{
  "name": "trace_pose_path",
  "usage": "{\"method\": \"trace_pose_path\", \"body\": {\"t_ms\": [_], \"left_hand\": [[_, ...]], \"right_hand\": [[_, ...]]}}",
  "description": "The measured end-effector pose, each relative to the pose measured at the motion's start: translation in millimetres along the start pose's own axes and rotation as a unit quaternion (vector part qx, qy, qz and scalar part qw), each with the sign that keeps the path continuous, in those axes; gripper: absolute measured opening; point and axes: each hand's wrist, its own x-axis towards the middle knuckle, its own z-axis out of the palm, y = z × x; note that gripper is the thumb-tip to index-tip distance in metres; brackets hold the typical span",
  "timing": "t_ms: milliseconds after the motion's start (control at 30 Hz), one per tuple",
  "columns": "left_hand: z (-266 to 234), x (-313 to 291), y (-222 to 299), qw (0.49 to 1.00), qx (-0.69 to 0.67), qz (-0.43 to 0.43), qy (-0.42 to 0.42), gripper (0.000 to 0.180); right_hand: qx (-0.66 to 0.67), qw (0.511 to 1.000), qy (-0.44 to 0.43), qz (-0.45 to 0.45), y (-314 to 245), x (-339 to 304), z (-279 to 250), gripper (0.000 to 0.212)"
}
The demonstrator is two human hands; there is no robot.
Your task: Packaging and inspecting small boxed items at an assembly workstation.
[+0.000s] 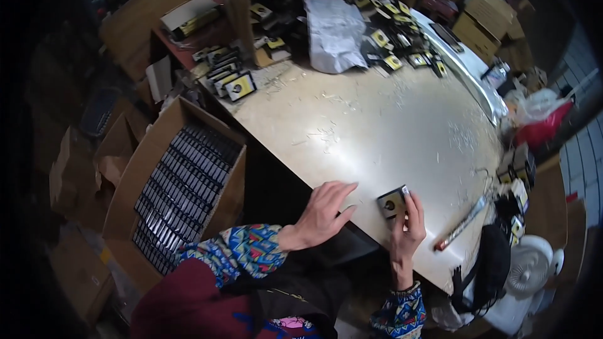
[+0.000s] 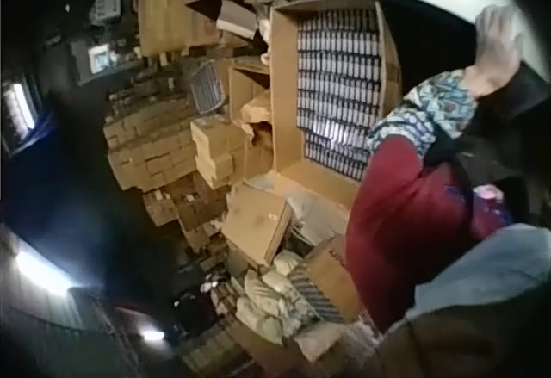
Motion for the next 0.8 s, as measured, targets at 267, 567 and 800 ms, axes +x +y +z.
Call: {"method": "trace_pose_path", "body": {"t_ms": [267,567,800], "left_hand": [[-68.6,50.0,-81.5,0.987,0.158,0.024,0.006,0.034],[-160.5,196.5,-198.9,0.891,0.438,0.104,-0.056,0.031],[-158.1,273.4,-309.0,0.742,0.644,0.051,-0.181,0.026]], "right_hand": [[0.146,0.985,-0.081,0.042,-44.4,20.0,55.2,0.033],[-0.180,0.968,-0.109,-0.140,34.2,103.1,48.0,0.028],[-0.348,0.936,0.003,0.054,129.6,224.2,78.5,0.045]]}}
